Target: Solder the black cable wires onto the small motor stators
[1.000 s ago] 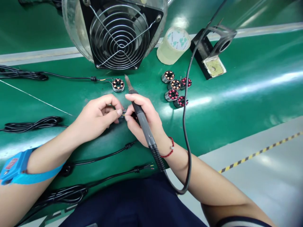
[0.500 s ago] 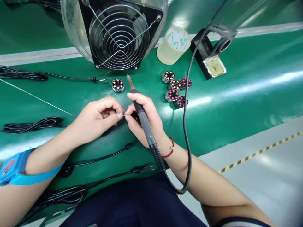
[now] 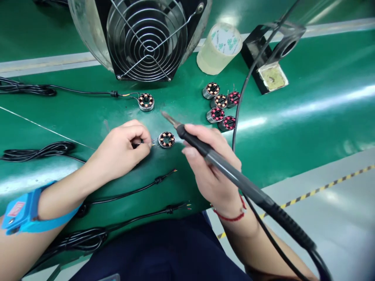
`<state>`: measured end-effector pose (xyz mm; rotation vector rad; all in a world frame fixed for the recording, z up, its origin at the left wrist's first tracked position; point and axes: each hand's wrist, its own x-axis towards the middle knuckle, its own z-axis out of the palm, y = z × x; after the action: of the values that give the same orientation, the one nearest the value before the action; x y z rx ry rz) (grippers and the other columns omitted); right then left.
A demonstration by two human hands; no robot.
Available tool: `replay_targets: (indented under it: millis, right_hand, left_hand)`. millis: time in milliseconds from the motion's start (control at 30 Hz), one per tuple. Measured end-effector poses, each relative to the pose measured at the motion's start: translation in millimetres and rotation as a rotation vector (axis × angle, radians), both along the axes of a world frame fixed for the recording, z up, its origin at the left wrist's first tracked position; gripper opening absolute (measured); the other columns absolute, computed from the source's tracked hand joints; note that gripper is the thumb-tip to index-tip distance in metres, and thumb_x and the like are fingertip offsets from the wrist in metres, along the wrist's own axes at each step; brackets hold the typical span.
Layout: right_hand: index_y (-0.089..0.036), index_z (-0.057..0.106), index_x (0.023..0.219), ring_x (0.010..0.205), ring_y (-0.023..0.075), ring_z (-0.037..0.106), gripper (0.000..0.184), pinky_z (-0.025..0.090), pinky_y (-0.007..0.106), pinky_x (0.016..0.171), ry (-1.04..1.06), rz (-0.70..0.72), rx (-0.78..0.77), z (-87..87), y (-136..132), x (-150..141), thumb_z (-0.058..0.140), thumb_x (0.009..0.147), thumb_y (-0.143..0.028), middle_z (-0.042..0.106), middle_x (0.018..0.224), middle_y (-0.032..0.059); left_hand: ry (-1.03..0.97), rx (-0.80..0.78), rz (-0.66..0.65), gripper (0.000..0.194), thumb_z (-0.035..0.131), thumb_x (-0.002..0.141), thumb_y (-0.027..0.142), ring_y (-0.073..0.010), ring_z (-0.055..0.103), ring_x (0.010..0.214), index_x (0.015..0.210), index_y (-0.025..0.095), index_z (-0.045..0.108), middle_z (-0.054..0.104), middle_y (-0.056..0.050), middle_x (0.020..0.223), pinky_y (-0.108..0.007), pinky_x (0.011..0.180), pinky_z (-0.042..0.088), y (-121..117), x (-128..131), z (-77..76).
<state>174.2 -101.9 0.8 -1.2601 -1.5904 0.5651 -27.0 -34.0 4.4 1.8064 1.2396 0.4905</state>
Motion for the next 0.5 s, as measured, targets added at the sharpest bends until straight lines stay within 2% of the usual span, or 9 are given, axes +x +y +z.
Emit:
replay_targets:
  millis: [133, 200, 333, 500]
  right_hand:
    - [-0.027, 0.067, 0.109, 0.064, 0.0158, 0.066, 0.022, 0.058, 0.032, 0.057, 0.046, -0.050, 0.096, -9.5, -17.5, 2.2, 0.068, 0.090, -0.018, 0.074, 0.086, 0.0012]
    - [-0.025, 0.067, 0.105, 0.057, 0.0136, 0.064, 0.017, 0.054, 0.029, 0.051, 0.094, -0.067, 0.110, -15.0, -21.5, 2.1, 0.069, 0.089, -0.020, 0.073, 0.079, 0.0001]
    - [-0.025, 0.067, 0.101, 0.053, 0.0134, 0.066, 0.011, 0.055, 0.027, 0.050, 0.127, -0.076, 0.090, -18.6, -22.1, 1.3, 0.069, 0.090, -0.025, 0.073, 0.070, -0.0018]
    - [-0.025, 0.067, 0.100, 0.054, 0.0137, 0.069, 0.009, 0.057, 0.027, 0.051, 0.112, -0.087, 0.083, -17.9, -20.9, 0.1, 0.069, 0.092, -0.029, 0.075, 0.073, -0.0014]
  left_hand:
    - [-0.010, -0.018, 0.041, 0.015, 0.059, 0.075, 0.025, -0.0142, 0.057, 0.072, 0.061, 0.018, 0.060, 0.065, -0.003, 0.083, -0.027, 0.063, 0.044, -2.2, 4.9, 0.1]
    - [-0.012, -0.018, 0.066, 0.015, 0.059, 0.075, 0.024, -0.0143, 0.057, 0.072, 0.061, 0.018, 0.059, 0.066, -0.003, 0.083, -0.027, 0.064, 0.045, -2.9, 6.0, 0.6]
    - [0.010, -0.033, 0.104, 0.013, 0.059, 0.074, 0.024, -0.0133, 0.055, 0.069, 0.062, 0.018, 0.058, 0.067, -0.002, 0.085, -0.028, 0.061, 0.042, -3.4, 6.4, 1.1]
    - [0.001, -0.034, 0.105, 0.012, 0.058, 0.074, 0.022, -0.0130, 0.054, 0.067, 0.062, 0.018, 0.058, 0.067, -0.003, 0.084, -0.028, 0.060, 0.041, -3.4, 6.7, 0.3]
